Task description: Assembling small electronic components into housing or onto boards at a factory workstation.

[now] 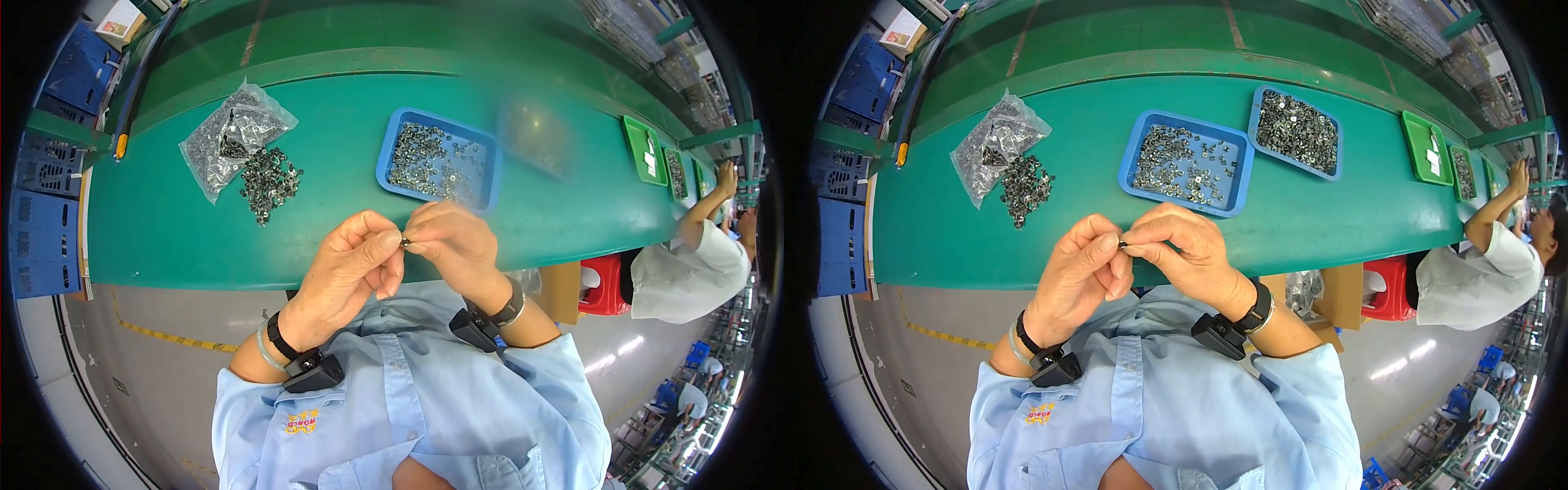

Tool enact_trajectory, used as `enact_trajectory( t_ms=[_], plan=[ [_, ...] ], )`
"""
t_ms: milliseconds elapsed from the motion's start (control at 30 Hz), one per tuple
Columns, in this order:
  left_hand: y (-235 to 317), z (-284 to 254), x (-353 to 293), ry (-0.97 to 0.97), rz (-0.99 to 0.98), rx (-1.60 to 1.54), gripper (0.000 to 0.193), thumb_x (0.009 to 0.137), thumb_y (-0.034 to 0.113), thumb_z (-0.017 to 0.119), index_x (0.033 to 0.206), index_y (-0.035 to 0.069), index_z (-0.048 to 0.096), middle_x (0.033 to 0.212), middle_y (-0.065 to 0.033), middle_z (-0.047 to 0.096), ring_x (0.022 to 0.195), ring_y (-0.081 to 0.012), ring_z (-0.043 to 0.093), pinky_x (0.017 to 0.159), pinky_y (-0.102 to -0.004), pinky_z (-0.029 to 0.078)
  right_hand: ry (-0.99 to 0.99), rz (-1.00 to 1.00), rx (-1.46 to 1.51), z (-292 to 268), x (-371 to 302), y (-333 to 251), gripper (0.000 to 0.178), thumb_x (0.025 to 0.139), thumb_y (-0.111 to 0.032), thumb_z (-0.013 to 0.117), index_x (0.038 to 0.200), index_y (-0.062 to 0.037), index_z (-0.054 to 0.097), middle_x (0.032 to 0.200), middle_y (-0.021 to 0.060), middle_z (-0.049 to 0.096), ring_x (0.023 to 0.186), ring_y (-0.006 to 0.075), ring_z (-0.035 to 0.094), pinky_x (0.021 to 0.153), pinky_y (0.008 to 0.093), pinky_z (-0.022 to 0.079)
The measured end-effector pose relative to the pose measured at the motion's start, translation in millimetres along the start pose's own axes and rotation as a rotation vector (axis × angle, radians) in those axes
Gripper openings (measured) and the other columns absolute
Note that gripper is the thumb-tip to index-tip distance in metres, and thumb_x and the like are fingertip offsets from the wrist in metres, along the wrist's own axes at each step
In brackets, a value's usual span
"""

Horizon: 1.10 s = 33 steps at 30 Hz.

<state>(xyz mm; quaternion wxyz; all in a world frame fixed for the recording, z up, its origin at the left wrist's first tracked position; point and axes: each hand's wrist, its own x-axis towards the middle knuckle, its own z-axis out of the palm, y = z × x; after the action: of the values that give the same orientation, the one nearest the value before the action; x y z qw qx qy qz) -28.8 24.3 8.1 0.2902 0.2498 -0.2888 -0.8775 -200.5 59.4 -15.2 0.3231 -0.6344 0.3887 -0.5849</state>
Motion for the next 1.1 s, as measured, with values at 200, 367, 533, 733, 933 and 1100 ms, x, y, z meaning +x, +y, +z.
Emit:
enact_trajectory(
  t_ms=[200, 367, 533, 733, 933, 1100],
  plan=[
    [1, 0, -1, 0.013, -0.010, 0.020, 0.018, 0.092, 0.023, 0.055, 0.089, 0.006, 0.050, 0.062, -0.0066, 0.054, 0.049, -0.0145, 0.049, 0.045, -0.0256, 0.038, -0.021, 0.009, 0.002, 0, 0, 1, 0.014, 0.075, 0.001, 0.069, 0.085, -0.0027, 0.061, 0.081, 0.0095, 0.062, 0.073, 0.0225, 0.060, 0.069, 0.0350, 0.048],
    [0, 2, -2, 0.006, 0.011, 0.026, 0.018, 0.093, 0.023, 0.053, 0.090, 0.006, 0.050, 0.063, -0.0066, 0.055, 0.051, -0.0139, 0.050, 0.046, -0.0248, 0.038, -0.023, 0.006, 0.002, -1, 0, 2, 0.014, 0.075, 0.001, 0.069, 0.086, -0.0027, 0.061, 0.082, 0.0097, 0.062, 0.074, 0.0226, 0.060, 0.069, 0.0349, 0.048],
    [3, 10, -2, 0.056, 0.074, 0.123, 0.019, 0.095, 0.023, 0.050, 0.092, 0.005, 0.051, 0.069, -0.0058, 0.057, 0.055, -0.0117, 0.051, 0.047, -0.0232, 0.039, 0.003, 0.028, 0.105, -2, -2, 5, 0.012, 0.077, 0.000, 0.067, 0.087, -0.0023, 0.061, 0.085, 0.0102, 0.062, 0.078, 0.0224, 0.059, 0.073, 0.0348, 0.048],
    [4, 8, -2, 0.048, 0.114, 0.256, 0.019, 0.096, 0.022, 0.048, 0.092, 0.004, 0.052, 0.073, -0.0046, 0.058, 0.057, -0.0092, 0.052, 0.048, -0.0215, 0.039, 0.022, 0.169, 0.227, -1, -6, 6, 0.010, 0.080, -0.001, 0.065, 0.089, -0.0016, 0.061, 0.088, 0.0106, 0.061, 0.081, 0.0222, 0.059, 0.076, 0.0352, 0.048],
    [4, 9, -1, 0.045, 0.138, 0.247, 0.017, 0.095, 0.020, 0.050, 0.092, 0.003, 0.052, 0.073, -0.0031, 0.058, 0.057, -0.0068, 0.051, 0.048, -0.0190, 0.038, 0.025, 0.167, 0.220, -1, -5, 6, 0.010, 0.081, -0.001, 0.064, 0.091, -0.0017, 0.061, 0.087, 0.0106, 0.060, 0.083, 0.0223, 0.059, 0.077, 0.0353, 0.048],
    [6, 10, 1, 0.086, 0.106, 0.292, 0.018, 0.094, 0.022, 0.051, 0.090, 0.005, 0.052, 0.071, -0.0035, 0.057, 0.057, -0.0091, 0.053, 0.048, -0.0211, 0.040, 0.010, 0.120, 0.158, -1, -4, 9, 0.011, 0.080, -0.001, 0.065, 0.090, -0.0020, 0.061, 0.088, 0.0108, 0.061, 0.083, 0.0221, 0.059, 0.077, 0.0347, 0.048]
  ],
)
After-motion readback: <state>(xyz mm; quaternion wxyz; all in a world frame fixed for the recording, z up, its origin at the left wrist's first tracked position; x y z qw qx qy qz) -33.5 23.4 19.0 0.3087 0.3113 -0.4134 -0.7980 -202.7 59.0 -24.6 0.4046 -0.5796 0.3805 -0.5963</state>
